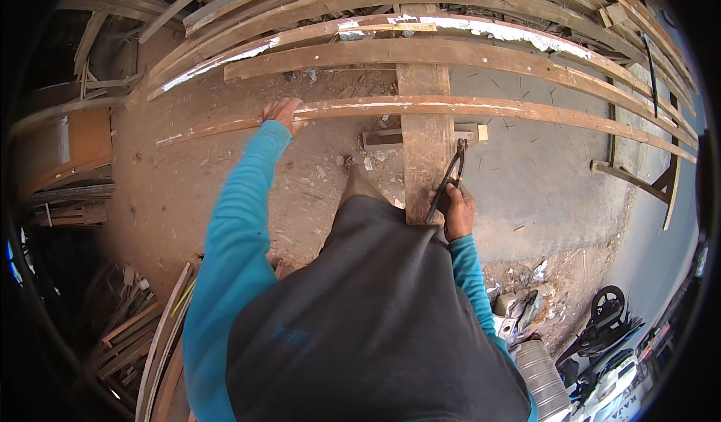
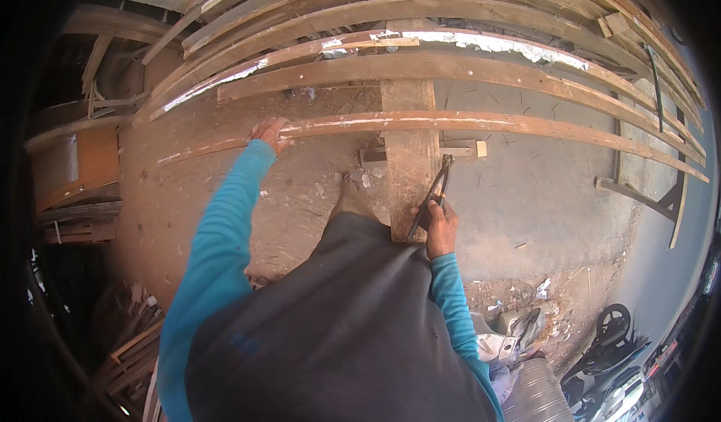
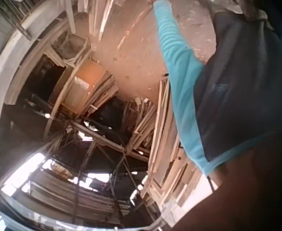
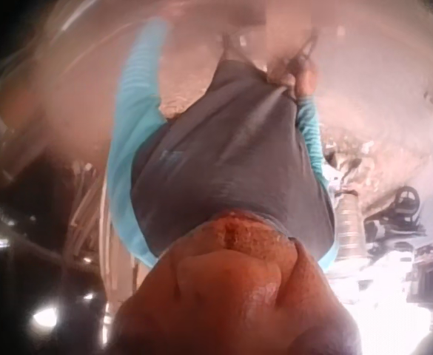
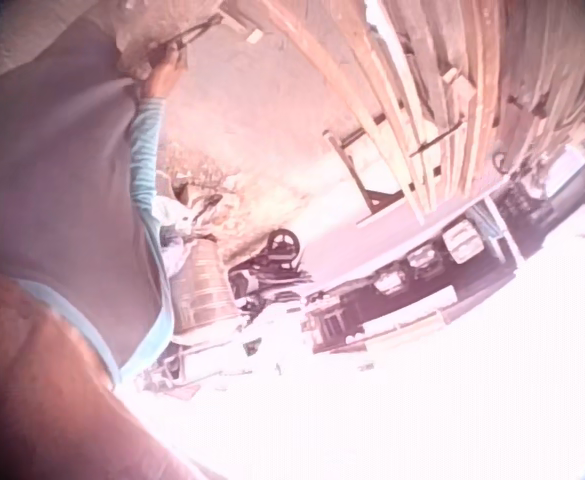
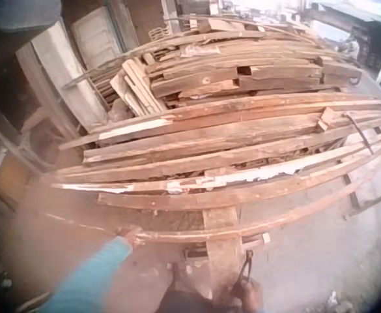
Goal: The person removes nails from wooden planks using pincers, holding and shifting the planks by hand to extract embedded nails along their length.
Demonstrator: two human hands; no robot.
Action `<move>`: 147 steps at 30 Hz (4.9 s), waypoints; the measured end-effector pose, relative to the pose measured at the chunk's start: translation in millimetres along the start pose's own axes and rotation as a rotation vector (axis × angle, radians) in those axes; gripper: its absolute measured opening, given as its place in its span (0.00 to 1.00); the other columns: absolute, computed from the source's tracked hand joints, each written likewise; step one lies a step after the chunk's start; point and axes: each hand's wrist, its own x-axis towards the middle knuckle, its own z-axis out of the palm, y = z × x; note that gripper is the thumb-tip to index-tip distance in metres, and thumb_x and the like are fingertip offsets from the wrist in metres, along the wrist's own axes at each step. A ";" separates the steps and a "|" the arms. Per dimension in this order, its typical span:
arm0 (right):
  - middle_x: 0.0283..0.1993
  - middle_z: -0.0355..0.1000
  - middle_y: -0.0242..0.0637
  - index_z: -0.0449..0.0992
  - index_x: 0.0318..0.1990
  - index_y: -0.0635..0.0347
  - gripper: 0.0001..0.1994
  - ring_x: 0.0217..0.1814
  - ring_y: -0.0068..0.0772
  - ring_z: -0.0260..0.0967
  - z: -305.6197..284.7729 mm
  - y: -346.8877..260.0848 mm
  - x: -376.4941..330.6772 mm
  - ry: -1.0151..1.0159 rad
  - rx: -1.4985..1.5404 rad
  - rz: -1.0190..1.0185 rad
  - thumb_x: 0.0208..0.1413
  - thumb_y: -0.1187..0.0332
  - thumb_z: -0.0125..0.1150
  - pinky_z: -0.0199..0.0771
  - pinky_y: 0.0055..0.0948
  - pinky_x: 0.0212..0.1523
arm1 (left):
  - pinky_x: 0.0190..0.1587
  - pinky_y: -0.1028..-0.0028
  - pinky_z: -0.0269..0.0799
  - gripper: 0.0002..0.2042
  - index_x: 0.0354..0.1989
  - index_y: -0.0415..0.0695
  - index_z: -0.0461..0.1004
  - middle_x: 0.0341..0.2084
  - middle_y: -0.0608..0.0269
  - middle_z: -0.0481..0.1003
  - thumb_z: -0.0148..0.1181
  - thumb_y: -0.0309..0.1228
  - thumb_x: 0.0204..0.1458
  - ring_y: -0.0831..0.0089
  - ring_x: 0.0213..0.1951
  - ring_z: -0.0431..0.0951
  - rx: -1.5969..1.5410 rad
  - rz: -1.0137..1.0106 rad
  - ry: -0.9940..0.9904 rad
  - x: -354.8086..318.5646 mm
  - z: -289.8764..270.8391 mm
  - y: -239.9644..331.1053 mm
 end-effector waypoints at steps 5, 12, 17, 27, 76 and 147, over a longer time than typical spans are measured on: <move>0.41 0.78 0.46 0.72 0.49 0.69 0.15 0.41 0.38 0.80 9.3 17.7 -6.6 0.186 0.040 -0.094 0.64 0.65 0.52 0.82 0.35 0.40 | 0.64 0.53 0.57 0.31 0.58 0.52 0.69 0.54 0.53 0.73 0.74 0.45 0.47 0.52 0.60 0.69 -0.019 0.043 -0.004 -2.7 -3.2 5.8; 0.46 0.75 0.49 0.71 0.52 0.71 0.19 0.44 0.40 0.78 60.7 59.3 -34.7 0.460 0.159 -0.240 0.63 0.61 0.53 0.80 0.37 0.45 | 0.69 0.55 0.54 0.40 0.65 0.47 0.64 0.62 0.50 0.68 0.76 0.42 0.43 0.50 0.66 0.64 -0.259 0.168 -0.029 -6.7 -20.1 -3.5; 0.42 0.78 0.49 0.73 0.49 0.70 0.15 0.40 0.40 0.80 95.6 58.8 -48.1 0.442 0.255 -0.186 0.62 0.66 0.54 0.82 0.35 0.42 | 0.72 0.49 0.48 0.54 0.71 0.49 0.59 0.67 0.48 0.62 0.81 0.47 0.30 0.51 0.73 0.52 0.000 0.306 -0.087 -6.1 -59.7 -66.4; 0.42 0.78 0.47 0.70 0.55 0.73 0.20 0.44 0.37 0.79 73.3 21.6 -58.6 0.396 -0.020 -0.325 0.62 0.64 0.52 0.79 0.34 0.45 | 0.59 0.62 0.73 0.42 0.61 0.42 0.70 0.51 0.50 0.78 0.81 0.32 0.30 0.56 0.54 0.78 -0.283 0.277 -0.343 44.9 6.2 -176.1; 0.33 0.68 0.37 0.66 0.58 0.65 0.18 0.30 0.33 0.69 275.7 74.5 -59.3 -0.146 0.116 0.397 0.62 0.71 0.45 0.75 0.34 0.32 | 0.66 0.51 0.53 0.41 0.68 0.61 0.64 0.57 0.60 0.67 0.76 0.30 0.41 0.58 0.63 0.65 -0.075 0.079 0.124 -48.6 12.0 -140.7; 0.68 0.60 0.59 0.44 0.76 0.57 0.38 0.67 0.60 0.65 97.7 9.7 -39.8 0.080 0.257 -0.307 0.55 0.73 0.42 0.70 0.58 0.63 | 0.55 0.54 0.72 0.26 0.55 0.57 0.76 0.48 0.55 0.80 0.68 0.29 0.43 0.52 0.53 0.78 -0.159 0.068 -0.199 16.0 3.3 -150.7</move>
